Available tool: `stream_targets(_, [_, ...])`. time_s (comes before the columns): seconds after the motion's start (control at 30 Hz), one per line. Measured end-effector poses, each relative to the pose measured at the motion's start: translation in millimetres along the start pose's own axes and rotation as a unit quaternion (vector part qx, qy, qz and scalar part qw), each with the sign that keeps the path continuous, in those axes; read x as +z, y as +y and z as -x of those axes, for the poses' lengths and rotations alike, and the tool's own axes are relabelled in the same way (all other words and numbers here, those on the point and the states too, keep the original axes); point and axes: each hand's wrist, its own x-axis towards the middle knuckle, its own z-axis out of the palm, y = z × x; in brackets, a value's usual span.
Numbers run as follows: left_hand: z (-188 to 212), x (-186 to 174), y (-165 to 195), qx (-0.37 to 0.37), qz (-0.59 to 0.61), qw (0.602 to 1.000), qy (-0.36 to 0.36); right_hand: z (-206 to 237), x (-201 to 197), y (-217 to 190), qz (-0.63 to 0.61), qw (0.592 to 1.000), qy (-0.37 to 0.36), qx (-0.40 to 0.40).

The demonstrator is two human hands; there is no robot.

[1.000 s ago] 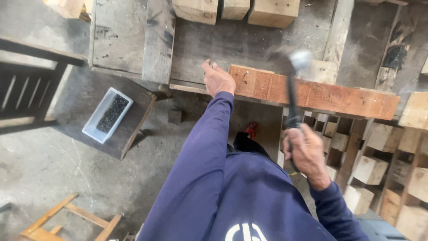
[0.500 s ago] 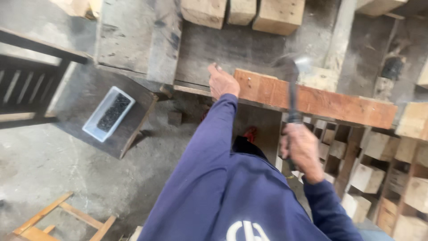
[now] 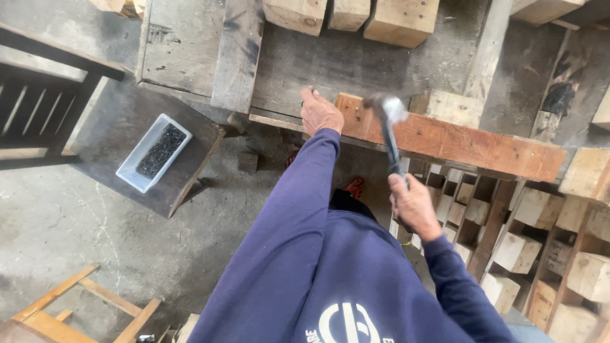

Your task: The person picks up small wooden blocks and a long plank, aligns them on a workbench, and hammers nails into the plank to join the pieces. The person repeatedly positions the wood and drives nails with a hammer, then moves the assembled plank aside.

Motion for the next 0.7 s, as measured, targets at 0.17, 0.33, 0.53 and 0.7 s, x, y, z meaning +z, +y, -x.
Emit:
stream_targets(0.17, [-0.5, 1.2, 1.9, -0.005, -0.017, 1.000, -0.003, 8.9, -67.5, -33.9, -0.162, 0.915, 0.016, -0.370])
stream_targets(0.33, [0.5, 2.0, 2.2, -0.008, -0.012, 1.000, -0.010, 32.8, -94.9, -97.4, -0.173, 0.795, 0.086, -0.575])
stream_targets(0.53, [0.7, 0.9, -1.7, -0.001, -0.010, 1.000, -0.015, 0.3, -4.1, -13.3, 0.013, 0.993, -0.006, -0.118])
stream_targets(0.7, [1.1, 1.1, -2.2, 0.007, -0.016, 0.999, -0.030, -5.5, 19.6, 49.5, -0.144, 0.989, 0.019, -0.029])
